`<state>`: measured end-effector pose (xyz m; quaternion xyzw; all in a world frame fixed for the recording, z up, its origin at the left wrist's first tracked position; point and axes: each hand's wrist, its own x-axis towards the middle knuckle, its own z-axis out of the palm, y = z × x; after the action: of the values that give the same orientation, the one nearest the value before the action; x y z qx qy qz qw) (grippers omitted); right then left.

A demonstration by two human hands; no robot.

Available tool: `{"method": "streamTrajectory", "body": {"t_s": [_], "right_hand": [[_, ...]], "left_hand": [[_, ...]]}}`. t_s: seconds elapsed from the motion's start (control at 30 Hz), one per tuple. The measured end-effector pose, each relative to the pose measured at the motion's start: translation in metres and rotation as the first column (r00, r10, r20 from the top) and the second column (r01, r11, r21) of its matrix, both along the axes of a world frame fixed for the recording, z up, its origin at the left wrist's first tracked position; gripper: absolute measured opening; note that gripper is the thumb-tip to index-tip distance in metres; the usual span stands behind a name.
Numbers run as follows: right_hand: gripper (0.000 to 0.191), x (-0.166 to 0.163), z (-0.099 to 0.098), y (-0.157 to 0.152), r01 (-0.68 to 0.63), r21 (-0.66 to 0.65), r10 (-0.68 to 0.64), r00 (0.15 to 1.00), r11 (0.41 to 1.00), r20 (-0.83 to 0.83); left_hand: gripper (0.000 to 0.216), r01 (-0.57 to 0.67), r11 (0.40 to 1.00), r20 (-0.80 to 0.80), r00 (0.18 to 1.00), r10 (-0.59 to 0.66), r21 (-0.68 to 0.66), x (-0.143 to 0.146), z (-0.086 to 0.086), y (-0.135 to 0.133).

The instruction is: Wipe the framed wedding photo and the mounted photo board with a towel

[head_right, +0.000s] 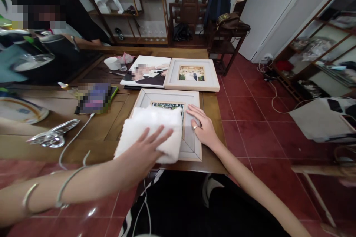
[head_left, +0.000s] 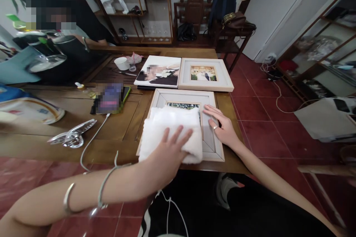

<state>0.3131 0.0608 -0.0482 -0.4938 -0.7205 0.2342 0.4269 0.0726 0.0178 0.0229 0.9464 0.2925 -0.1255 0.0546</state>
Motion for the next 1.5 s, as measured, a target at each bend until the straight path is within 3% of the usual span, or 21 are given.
{"method": "streamTrajectory", "body": {"t_s": [0.13,0.23,0.4,0.53,0.6,0.73,0.93,1.3,1.5], "right_hand": [[0.044,0.001,0.003,0.0,-0.036,0.017,0.036,0.999,0.999,-0.014],[0.047,0.002,0.004,0.0,-0.039,0.006,0.039,0.999,0.999,-0.01],[0.051,0.002,0.002,-0.001,-0.012,-0.019,0.012,1.0,1.0,0.004],[0.051,0.003,0.001,0.0,-0.035,0.016,0.035,0.999,0.999,0.014],[0.05,0.004,0.0,0.0,-0.048,0.03,0.048,0.999,0.998,0.021],[0.05,0.004,-0.002,0.0,-0.013,0.015,0.013,1.0,1.0,0.014],[0.049,0.006,-0.002,0.0,-0.013,-0.001,0.013,1.0,1.0,-0.001],[0.049,0.002,0.004,-0.003,-0.028,0.009,0.029,0.999,1.0,-0.034],[0.049,0.002,0.003,-0.003,-0.016,-0.004,0.016,1.0,1.0,-0.024]], "left_hand": [[0.037,0.078,0.996,0.129,0.988,-0.084,0.048,0.001,-0.002,-0.034],[0.034,0.073,0.996,0.162,0.984,-0.08,0.048,0.01,-0.004,-0.031],[0.038,-0.09,0.995,0.134,0.987,0.084,0.034,0.023,-0.006,0.021],[0.057,-0.214,0.968,0.311,0.936,0.165,0.132,0.029,0.001,0.08],[0.06,-0.173,0.97,0.391,0.915,0.093,0.173,0.036,0.005,0.104],[0.057,0.072,0.981,0.369,0.92,-0.135,0.178,0.056,0.003,0.13],[0.05,0.089,0.972,0.266,0.953,-0.147,0.217,0.053,-0.009,0.129],[0.051,-0.085,0.946,0.086,0.994,0.061,0.313,-0.031,0.004,0.123],[0.046,-0.093,0.944,0.04,0.996,0.085,0.318,-0.048,0.002,0.09]]}}
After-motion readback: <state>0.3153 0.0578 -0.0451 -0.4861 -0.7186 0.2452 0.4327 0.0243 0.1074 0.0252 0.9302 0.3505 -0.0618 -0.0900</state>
